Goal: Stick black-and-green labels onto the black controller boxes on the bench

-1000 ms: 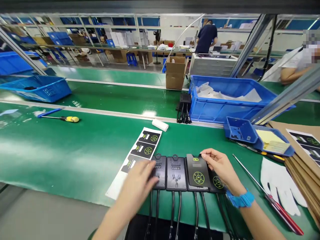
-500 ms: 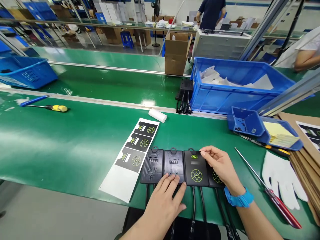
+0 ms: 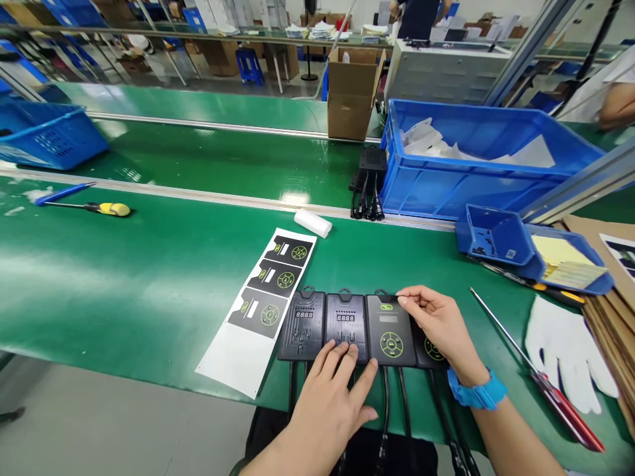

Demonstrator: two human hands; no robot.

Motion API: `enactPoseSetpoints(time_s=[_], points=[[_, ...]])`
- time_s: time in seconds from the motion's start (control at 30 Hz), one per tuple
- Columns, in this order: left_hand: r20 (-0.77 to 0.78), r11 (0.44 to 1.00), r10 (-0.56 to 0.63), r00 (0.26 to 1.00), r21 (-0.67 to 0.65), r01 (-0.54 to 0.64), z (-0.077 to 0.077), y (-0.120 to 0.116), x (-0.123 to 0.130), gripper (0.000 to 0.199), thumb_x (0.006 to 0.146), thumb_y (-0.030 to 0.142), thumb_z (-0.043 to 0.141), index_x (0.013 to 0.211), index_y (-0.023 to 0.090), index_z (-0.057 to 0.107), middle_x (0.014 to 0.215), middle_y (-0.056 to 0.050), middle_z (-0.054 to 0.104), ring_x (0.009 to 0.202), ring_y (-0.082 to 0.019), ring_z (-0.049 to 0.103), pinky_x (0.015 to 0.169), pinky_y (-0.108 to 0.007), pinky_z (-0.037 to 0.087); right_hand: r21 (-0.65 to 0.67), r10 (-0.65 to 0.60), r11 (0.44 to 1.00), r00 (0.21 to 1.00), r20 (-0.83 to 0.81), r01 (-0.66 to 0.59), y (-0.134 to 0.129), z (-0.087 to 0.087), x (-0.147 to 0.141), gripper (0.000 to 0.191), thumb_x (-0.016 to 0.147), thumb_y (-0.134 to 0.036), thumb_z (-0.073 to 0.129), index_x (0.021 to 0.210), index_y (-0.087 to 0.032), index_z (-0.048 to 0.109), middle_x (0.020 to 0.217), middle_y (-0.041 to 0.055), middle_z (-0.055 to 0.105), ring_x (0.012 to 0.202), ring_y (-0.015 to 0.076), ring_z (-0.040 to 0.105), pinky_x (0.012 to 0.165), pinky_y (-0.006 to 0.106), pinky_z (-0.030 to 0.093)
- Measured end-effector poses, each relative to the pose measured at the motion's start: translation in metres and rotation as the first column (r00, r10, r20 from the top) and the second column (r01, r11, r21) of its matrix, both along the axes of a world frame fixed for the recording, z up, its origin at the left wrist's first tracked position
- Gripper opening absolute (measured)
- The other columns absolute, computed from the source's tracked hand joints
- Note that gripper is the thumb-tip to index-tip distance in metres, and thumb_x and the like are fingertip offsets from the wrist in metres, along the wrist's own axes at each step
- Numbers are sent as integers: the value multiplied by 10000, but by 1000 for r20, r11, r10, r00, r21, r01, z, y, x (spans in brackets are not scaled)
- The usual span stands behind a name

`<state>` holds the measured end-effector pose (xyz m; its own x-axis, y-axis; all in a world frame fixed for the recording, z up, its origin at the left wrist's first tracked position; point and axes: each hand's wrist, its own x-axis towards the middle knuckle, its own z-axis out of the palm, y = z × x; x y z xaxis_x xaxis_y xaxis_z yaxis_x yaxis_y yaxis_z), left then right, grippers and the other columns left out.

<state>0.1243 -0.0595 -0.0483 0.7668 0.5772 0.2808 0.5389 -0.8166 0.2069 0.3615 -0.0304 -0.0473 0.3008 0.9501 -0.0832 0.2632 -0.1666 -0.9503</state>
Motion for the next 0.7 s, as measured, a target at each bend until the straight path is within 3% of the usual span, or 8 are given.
enactPoseSetpoints(time_s=[0.33,0.57,0.63,0.7], points=[[-37,1000,-8,999,-24,7,-1,-1,-2,718,659,543,818,1253,210,593,1140,-149,669,1055,-316,654,947,-508,540,-31,18,999,997,68,-16,1,-1,0,314,771,-462,672,850,-160,706,688,34,660,595,147,569,536,254,446],[-43,999,-21,999,-44,19,-6,0,-2,745,647,555,819,1263,211,580,1147,-151,661,1060,-318,642,949,-509,533,-28,43,999,977,211,-38,1,-2,-1,280,798,-437,635,851,-170,700,628,7,592,548,140,515,512,267,414],[-50,998,-25,998,-65,22,-6,-2,-2,753,651,555,816,1275,216,567,1163,-152,652,1061,-320,636,946,-513,529,-6,72,997,932,356,-74,0,-2,-3,240,822,-402,617,865,-178,690,638,3,579,556,141,516,534,274,426],[-51,995,-30,998,-96,25,-2,0,-4,760,649,556,816,1278,215,558,1187,-156,636,1071,-333,625,945,-531,521,12,100,991,810,579,-131,-3,0,-4,229,856,-383,577,902,-183,680,679,11,579,576,151,532,562,287,445]])
